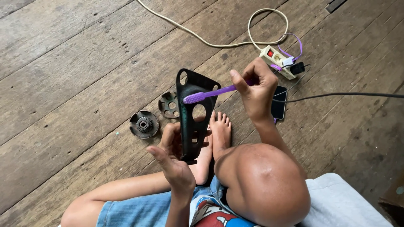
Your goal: A person is sitting on the floor and using a toothbrush to scrub and clean a black metal bracket.
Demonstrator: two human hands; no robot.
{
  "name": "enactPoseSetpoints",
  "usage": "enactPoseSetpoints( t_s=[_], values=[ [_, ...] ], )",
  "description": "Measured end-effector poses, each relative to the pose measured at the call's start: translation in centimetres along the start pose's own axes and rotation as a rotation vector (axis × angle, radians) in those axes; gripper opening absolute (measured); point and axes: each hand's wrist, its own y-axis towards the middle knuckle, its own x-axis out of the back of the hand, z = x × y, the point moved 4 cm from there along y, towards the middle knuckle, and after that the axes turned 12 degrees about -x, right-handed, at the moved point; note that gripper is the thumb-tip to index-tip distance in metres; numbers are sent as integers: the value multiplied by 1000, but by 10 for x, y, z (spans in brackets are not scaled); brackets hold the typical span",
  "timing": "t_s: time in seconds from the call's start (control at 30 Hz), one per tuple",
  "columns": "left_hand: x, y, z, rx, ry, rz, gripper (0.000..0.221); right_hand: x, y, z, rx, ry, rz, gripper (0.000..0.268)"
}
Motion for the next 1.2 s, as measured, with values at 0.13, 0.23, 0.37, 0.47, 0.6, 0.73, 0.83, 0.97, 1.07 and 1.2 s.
enactPoseSetpoints(
  t_s=[0.13,0.23,0.37,0.47,0.6,0.73,0.83,0.97,1.07,1.2],
  values=[
    [-3,1,0,10,-62,0,90,-8,-9,1,31,22,76,37],
    [-4,-1,0,15,-73,3,90,-9,-7,-2,46,49,107,39],
    [-10,2,-8,16,-33,46,95,0,0,-7,20,43,0,37],
    [-11,3,-8,-2,35,49,96,1,-4,-18,6,60,25,36],
    [-7,-1,3,24,-68,29,95,-5,-8,-17,15,42,65,37],
    [-3,-4,9,49,-88,4,93,-7,-5,-11,64,64,77,36],
    [0,-3,8,40,-51,7,94,3,0,-5,-1,50,-9,34],
    [4,-15,39,141,-290,-68,98,4,-15,-7,-143,60,-40,30],
    [-5,0,36,124,-173,-27,97,-8,-12,18,18,103,144,29],
    [-10,1,9,50,-154,46,92,-7,3,4,-9,125,57,34]
  ],
)
